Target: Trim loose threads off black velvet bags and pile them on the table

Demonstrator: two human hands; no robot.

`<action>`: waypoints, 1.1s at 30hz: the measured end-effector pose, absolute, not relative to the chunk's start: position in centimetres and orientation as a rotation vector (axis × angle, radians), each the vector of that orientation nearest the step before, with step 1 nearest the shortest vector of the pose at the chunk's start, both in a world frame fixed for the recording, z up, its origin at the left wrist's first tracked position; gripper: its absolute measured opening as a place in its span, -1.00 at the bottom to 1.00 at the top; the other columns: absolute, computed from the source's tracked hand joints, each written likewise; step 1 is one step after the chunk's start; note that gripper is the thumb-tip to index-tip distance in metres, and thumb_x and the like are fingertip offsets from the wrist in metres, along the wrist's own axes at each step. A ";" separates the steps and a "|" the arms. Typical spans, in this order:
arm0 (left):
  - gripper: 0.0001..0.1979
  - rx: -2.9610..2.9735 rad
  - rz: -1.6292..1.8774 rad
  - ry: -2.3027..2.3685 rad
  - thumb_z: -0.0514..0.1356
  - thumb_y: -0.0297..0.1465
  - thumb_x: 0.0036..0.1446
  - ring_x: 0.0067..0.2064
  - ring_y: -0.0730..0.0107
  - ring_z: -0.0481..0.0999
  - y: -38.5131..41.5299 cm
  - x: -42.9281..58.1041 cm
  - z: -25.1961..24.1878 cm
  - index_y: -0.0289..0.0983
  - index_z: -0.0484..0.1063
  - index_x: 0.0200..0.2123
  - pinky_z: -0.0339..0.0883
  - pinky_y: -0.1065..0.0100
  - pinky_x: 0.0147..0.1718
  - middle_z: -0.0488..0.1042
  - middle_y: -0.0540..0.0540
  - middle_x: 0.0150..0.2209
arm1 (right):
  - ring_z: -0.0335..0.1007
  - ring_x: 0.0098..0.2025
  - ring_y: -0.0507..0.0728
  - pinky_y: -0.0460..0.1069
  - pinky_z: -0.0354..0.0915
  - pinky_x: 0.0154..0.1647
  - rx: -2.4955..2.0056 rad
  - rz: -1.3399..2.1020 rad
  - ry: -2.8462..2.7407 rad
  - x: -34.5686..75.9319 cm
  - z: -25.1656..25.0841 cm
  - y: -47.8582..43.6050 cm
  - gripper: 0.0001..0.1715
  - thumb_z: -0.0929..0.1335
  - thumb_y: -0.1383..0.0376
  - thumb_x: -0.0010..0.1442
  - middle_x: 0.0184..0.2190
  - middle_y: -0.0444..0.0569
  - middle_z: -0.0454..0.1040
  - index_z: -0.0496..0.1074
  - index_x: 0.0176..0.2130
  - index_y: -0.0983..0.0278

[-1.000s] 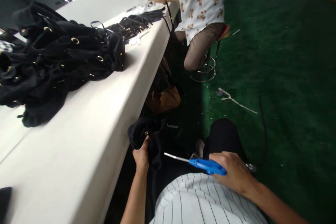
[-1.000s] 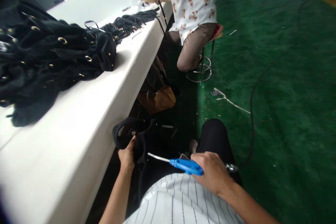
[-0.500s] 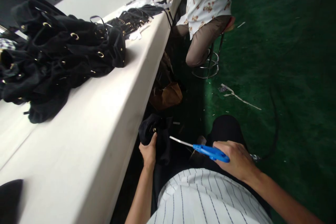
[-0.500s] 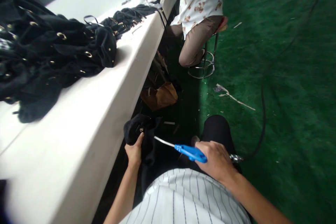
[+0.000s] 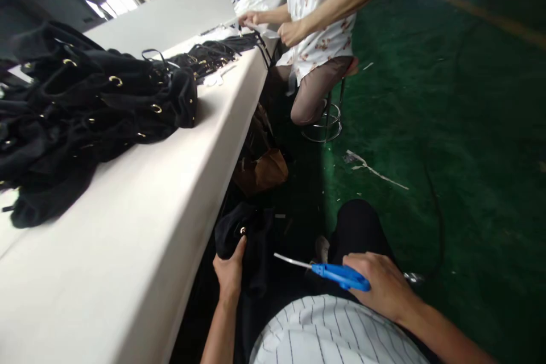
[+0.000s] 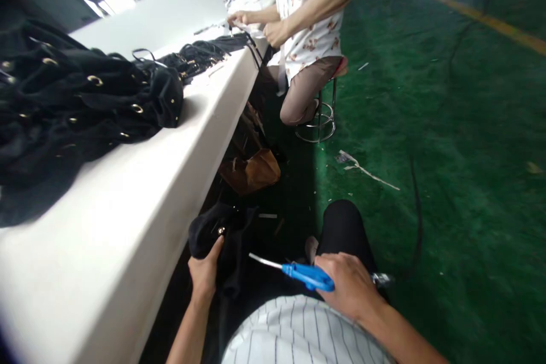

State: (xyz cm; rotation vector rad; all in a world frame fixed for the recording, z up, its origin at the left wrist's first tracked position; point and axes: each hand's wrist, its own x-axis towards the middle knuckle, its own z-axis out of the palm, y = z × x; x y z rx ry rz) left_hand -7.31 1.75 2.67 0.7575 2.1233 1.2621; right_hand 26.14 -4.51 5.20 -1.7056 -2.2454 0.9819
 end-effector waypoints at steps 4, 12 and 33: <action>-0.41 0.931 1.186 2.080 0.47 -0.11 -0.21 -0.10 0.01 0.60 0.8 -9.6 3.6 -0.32 0.54 -0.12 0.50 0.05 -0.05 0.61 -0.19 -0.17 | 0.40 -0.35 0.14 0.01 0.09 -0.33 -1.848 0.788 -2.117 28.3 5.6 -3.5 -0.88 0.30 0.35 0.16 -0.44 -0.15 0.46 0.34 -0.42 0.20; -0.51 1.285 0.985 2.057 0.48 -0.14 -0.26 -0.34 0.23 0.55 -2.2 -14.1 4.9 -0.30 0.54 -0.27 0.47 0.34 -0.34 0.57 -0.08 -0.37 | 0.41 -0.38 0.14 0.01 0.05 -0.37 -1.823 0.853 -2.180 27.7 6.0 -4.4 -0.86 0.34 0.31 0.16 -0.50 -0.16 0.47 0.37 -0.46 0.19; -0.78 2.673 0.104 1.002 0.03 -0.64 0.11 -0.19 0.15 0.45 -4.1 -8.1 6.6 -0.33 0.35 -0.20 0.40 0.13 -0.19 0.48 -0.23 -0.23 | 0.37 -0.49 0.11 -0.01 0.03 -0.43 -1.804 0.954 -2.343 26.6 7.5 -1.9 -0.80 0.35 0.24 0.15 -0.60 -0.18 0.41 0.39 -0.51 0.18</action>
